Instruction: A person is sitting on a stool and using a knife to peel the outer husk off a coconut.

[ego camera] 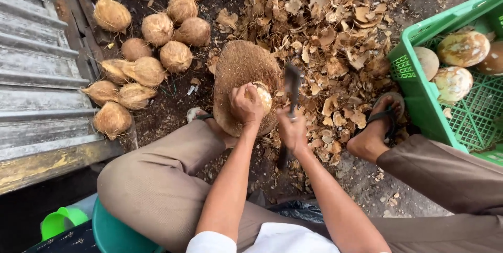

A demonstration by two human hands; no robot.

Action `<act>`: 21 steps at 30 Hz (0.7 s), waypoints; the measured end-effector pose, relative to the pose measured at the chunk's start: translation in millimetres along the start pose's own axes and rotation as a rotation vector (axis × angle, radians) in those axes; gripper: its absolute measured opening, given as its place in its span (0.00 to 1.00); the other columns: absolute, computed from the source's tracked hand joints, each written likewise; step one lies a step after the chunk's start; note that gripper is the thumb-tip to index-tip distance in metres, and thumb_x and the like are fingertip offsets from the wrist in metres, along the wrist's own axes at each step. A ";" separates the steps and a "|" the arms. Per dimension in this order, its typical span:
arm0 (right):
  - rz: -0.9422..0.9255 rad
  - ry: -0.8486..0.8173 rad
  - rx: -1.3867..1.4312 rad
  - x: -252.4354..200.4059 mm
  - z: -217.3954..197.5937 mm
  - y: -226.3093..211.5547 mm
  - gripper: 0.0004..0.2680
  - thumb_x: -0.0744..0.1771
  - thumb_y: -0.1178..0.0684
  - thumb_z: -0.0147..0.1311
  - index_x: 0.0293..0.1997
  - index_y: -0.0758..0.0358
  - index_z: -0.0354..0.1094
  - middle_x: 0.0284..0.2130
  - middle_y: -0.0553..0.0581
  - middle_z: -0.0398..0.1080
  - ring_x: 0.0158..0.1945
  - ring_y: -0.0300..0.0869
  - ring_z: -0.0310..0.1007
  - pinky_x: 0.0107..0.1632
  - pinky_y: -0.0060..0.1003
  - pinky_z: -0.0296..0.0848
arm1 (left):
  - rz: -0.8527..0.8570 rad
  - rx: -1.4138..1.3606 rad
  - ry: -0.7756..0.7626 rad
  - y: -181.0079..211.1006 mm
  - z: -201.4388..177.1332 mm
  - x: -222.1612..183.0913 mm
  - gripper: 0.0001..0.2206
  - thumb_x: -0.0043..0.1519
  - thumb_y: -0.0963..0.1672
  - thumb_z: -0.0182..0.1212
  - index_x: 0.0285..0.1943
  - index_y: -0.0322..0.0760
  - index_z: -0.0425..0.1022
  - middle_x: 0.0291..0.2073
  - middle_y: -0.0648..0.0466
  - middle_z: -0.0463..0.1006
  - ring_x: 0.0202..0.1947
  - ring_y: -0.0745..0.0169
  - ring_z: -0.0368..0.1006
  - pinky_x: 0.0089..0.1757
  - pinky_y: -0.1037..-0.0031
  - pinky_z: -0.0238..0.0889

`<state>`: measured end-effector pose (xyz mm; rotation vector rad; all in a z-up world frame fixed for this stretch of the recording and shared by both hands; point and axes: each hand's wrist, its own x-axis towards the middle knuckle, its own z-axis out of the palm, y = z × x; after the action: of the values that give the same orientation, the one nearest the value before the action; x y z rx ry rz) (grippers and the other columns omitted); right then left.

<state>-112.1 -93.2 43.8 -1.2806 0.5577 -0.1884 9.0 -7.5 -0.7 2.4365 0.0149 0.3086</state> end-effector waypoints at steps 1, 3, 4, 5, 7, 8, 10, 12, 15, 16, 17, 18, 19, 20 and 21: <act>-0.004 0.006 0.001 -0.5 -5.0 6.9 0.11 0.71 0.48 0.50 0.27 0.56 0.64 0.12 0.49 0.61 0.14 0.35 0.59 0.21 0.27 0.62 | 0.005 -0.004 -0.002 2.6 0.1 -2.2 0.11 0.62 0.50 0.54 0.37 0.46 0.80 0.28 0.55 0.73 0.35 0.52 0.73 0.34 0.62 0.66; 0.327 -0.156 -0.071 -1.3 -14.0 20.2 0.13 0.71 0.50 0.47 0.26 0.59 0.64 0.10 0.48 0.61 0.11 0.36 0.58 0.16 0.32 0.62 | 0.051 0.129 0.006 7.9 -1.0 -5.7 0.10 0.62 0.50 0.53 0.37 0.50 0.79 0.30 0.59 0.73 0.36 0.58 0.72 0.33 0.66 0.67; 0.320 -0.152 -0.067 -1.2 -13.1 15.0 0.13 0.71 0.50 0.47 0.26 0.59 0.64 0.10 0.48 0.61 0.11 0.36 0.58 0.16 0.32 0.62 | 0.060 0.126 0.008 7.4 -4.2 -2.8 0.10 0.62 0.50 0.53 0.37 0.50 0.79 0.30 0.59 0.73 0.36 0.58 0.72 0.33 0.66 0.67; 0.315 -0.142 -0.149 -2.2 -13.5 10.6 0.13 0.71 0.49 0.47 0.28 0.61 0.64 0.11 0.51 0.62 0.12 0.38 0.58 0.18 0.33 0.63 | 0.049 0.102 -0.025 6.5 -6.5 -2.1 0.13 0.63 0.53 0.52 0.39 0.49 0.79 0.31 0.58 0.73 0.36 0.57 0.71 0.34 0.66 0.66; 0.317 -0.143 -0.231 -6.2 -13.6 5.8 0.13 0.71 0.48 0.47 0.30 0.63 0.64 0.13 0.53 0.62 0.13 0.39 0.58 0.20 0.34 0.63 | 0.030 0.089 -0.056 0.7 -11.7 -2.8 0.16 0.63 0.55 0.51 0.40 0.47 0.79 0.31 0.57 0.74 0.36 0.57 0.70 0.35 0.65 0.64; 0.350 -0.134 -0.251 -8.7 -13.9 4.5 0.12 0.72 0.49 0.47 0.31 0.64 0.65 0.13 0.54 0.62 0.14 0.40 0.59 0.22 0.35 0.65 | 0.025 0.079 -0.044 -3.1 -14.3 -4.2 0.16 0.63 0.55 0.52 0.39 0.47 0.79 0.31 0.57 0.74 0.36 0.57 0.70 0.35 0.65 0.64; 0.357 -0.098 -0.276 5.5 -20.5 2.2 0.12 0.72 0.49 0.47 0.33 0.66 0.65 0.14 0.55 0.62 0.14 0.41 0.60 0.23 0.37 0.66 | 0.043 0.040 -0.033 4.2 -2.7 4.9 0.16 0.63 0.56 0.54 0.39 0.47 0.79 0.31 0.56 0.75 0.35 0.57 0.70 0.35 0.66 0.64; 0.116 -0.035 -0.132 4.9 -18.6 13.4 0.13 0.69 0.44 0.52 0.27 0.60 0.67 0.12 0.51 0.61 0.14 0.37 0.60 0.20 0.33 0.61 | 0.037 0.045 -0.045 -2.2 -5.8 -0.7 0.15 0.62 0.55 0.55 0.39 0.46 0.79 0.32 0.55 0.75 0.37 0.56 0.72 0.36 0.65 0.65; -0.088 0.086 -0.103 3.3 -12.5 -2.8 0.12 0.71 0.50 0.51 0.27 0.59 0.66 0.12 0.53 0.63 0.16 0.36 0.62 0.24 0.27 0.63 | -0.013 -0.016 -0.068 8.1 -13.7 1.3 0.13 0.62 0.53 0.56 0.40 0.45 0.79 0.32 0.55 0.75 0.37 0.55 0.72 0.37 0.64 0.65; -0.087 0.088 -0.106 -3.6 -6.5 -4.0 0.12 0.71 0.50 0.51 0.27 0.59 0.66 0.12 0.53 0.63 0.16 0.36 0.62 0.24 0.27 0.63 | -0.015 -0.017 -0.070 6.4 -14.2 0.4 0.13 0.62 0.53 0.56 0.40 0.45 0.79 0.32 0.55 0.75 0.37 0.55 0.72 0.37 0.64 0.65; 0.029 0.034 -0.067 -9.2 -0.8 -5.6 0.09 0.68 0.51 0.54 0.31 0.64 0.69 0.13 0.54 0.64 0.16 0.37 0.63 0.23 0.30 0.64 | -0.011 -0.003 -0.060 5.8 -13.9 0.7 0.13 0.61 0.53 0.57 0.40 0.45 0.79 0.32 0.55 0.74 0.37 0.55 0.72 0.36 0.64 0.65; 0.145 -0.019 -0.027 -15.3 4.4 -7.8 0.08 0.65 0.53 0.57 0.35 0.69 0.72 0.14 0.55 0.65 0.16 0.37 0.63 0.21 0.32 0.65 | -0.007 0.010 -0.050 5.9 -13.8 0.5 0.12 0.61 0.53 0.58 0.39 0.46 0.79 0.32 0.55 0.74 0.37 0.55 0.72 0.36 0.63 0.65; 0.141 -0.015 -0.025 -19.0 1.2 -4.4 0.08 0.65 0.53 0.57 0.35 0.69 0.72 0.14 0.55 0.65 0.16 0.37 0.63 0.21 0.32 0.65 | -0.002 0.008 -0.051 7.8 -16.4 -1.5 0.12 0.61 0.53 0.58 0.39 0.46 0.79 0.32 0.55 0.74 0.37 0.55 0.72 0.36 0.63 0.65; 0.279 -0.070 -0.240 -22.4 -2.2 -1.3 0.14 0.66 0.50 0.53 0.49 0.73 0.65 0.30 0.67 0.69 0.31 0.48 0.70 0.37 0.47 0.68 | -0.027 -0.002 -0.063 10.2 -18.8 -3.3 0.12 0.62 0.53 0.57 0.39 0.46 0.79 0.31 0.55 0.74 0.36 0.56 0.71 0.37 0.64 0.65; 0.404 -0.125 -0.453 -17.8 -3.2 1.8 0.23 0.67 0.46 0.49 0.64 0.77 0.58 0.46 0.79 0.72 0.45 0.60 0.77 0.54 0.63 0.70 | -0.044 -0.015 -0.065 12.8 -18.4 2.8 0.13 0.64 0.53 0.56 0.39 0.45 0.78 0.31 0.54 0.74 0.34 0.57 0.69 0.37 0.65 0.64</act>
<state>-129.2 -87.7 46.7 -1.5696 0.7652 0.3723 6.8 -5.6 21.7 2.4262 0.0380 0.2089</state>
